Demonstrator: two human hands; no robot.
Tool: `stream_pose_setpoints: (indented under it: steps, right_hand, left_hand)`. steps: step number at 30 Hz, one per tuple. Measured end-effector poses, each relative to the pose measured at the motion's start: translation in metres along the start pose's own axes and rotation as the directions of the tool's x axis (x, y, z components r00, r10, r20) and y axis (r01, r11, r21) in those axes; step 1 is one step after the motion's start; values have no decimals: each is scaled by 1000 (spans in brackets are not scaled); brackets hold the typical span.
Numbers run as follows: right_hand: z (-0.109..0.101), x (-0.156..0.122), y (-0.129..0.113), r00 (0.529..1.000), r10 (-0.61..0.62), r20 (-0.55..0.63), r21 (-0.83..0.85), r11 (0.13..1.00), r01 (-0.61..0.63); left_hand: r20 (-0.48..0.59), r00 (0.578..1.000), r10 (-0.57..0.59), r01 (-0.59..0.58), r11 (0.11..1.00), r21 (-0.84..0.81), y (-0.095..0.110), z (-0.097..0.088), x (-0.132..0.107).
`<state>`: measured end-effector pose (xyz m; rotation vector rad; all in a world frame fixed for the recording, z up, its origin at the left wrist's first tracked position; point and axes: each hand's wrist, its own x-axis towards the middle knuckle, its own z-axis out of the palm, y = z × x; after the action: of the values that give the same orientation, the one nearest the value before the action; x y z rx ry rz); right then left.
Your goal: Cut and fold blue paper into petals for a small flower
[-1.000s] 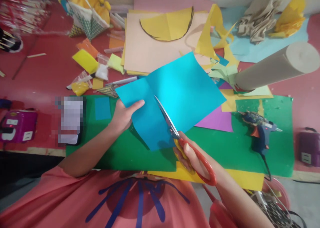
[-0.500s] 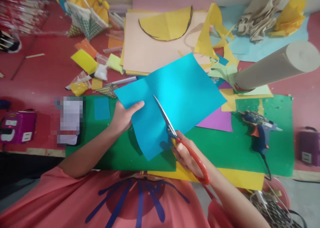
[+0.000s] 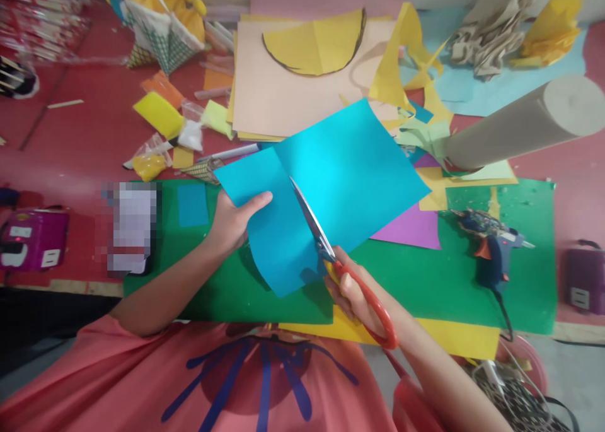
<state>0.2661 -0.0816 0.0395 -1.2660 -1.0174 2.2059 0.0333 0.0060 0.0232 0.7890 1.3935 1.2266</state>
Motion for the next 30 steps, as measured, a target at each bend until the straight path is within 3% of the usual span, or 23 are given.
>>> stream_pose_setpoints:
  steps: [13, 26, 30]
  right_hand:
    - [8, 6, -20, 999, -32, 21, -92, 995, 34]
    - [16, 10, -23, 995, -47, -86, -86, 995, 40]
    - [11, 11, -18, 998, -44, -53, -91, 995, 39]
  left_hand:
    - [29, 1000, -4, 4, 1000, 2, -4, 1, -6]
    - [84, 994, 77, -79, 997, 17, -12, -2, 2]
    - [94, 993, 69, -70, 997, 9, -13, -2, 2]
